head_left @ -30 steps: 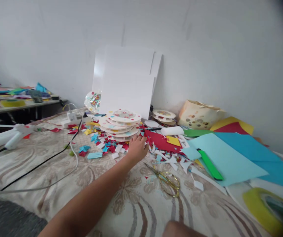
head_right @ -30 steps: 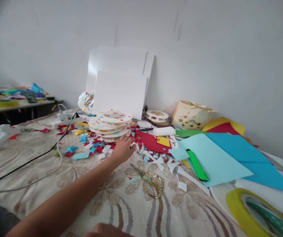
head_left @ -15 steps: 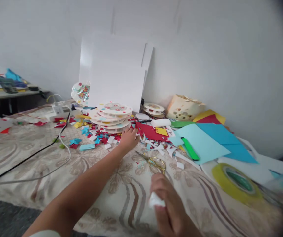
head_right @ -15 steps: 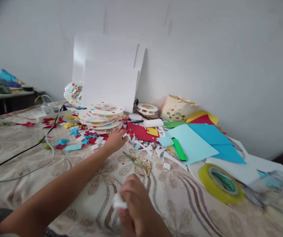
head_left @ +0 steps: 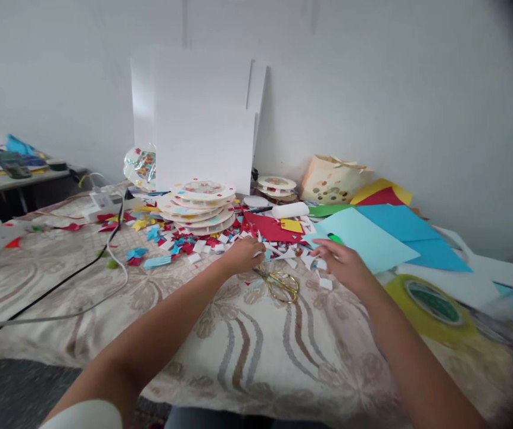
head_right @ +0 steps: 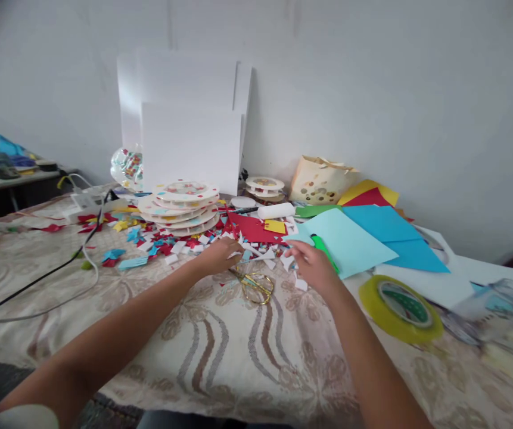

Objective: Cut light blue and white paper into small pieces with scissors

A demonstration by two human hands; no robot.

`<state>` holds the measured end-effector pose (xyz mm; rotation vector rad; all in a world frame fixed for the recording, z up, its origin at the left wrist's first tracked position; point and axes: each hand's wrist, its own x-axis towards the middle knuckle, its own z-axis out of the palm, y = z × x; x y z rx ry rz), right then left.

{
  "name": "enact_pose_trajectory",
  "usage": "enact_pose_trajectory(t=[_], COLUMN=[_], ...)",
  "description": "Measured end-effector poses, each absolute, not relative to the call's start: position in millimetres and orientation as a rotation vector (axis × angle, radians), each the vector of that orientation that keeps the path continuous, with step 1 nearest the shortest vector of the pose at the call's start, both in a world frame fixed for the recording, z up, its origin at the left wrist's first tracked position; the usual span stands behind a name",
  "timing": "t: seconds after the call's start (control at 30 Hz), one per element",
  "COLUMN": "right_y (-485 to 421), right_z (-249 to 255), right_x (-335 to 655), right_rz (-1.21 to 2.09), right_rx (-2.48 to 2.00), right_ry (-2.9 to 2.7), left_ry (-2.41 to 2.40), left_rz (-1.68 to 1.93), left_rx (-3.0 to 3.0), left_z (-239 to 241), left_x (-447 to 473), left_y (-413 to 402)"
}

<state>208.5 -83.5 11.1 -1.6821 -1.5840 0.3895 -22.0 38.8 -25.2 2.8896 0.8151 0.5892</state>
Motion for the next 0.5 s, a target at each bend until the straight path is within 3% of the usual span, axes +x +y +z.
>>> enact_pose_trajectory(t=[0.2,0.5], right_y=[-67.5,-68.8], right_z=[5.5,-20.2], right_x=[156.8,157.3], right_rz=[0.513,0.338], right_rx=[-1.865,-1.847], right_ry=[-2.239,-2.404], left_ry=[0.817,1.158], left_rz=[0.583,0.575], left_rx=[2.904,2.909], left_z=[-36.6,-35.0], left_x=[-8.9,1.6], left_y=[47.7,45.2])
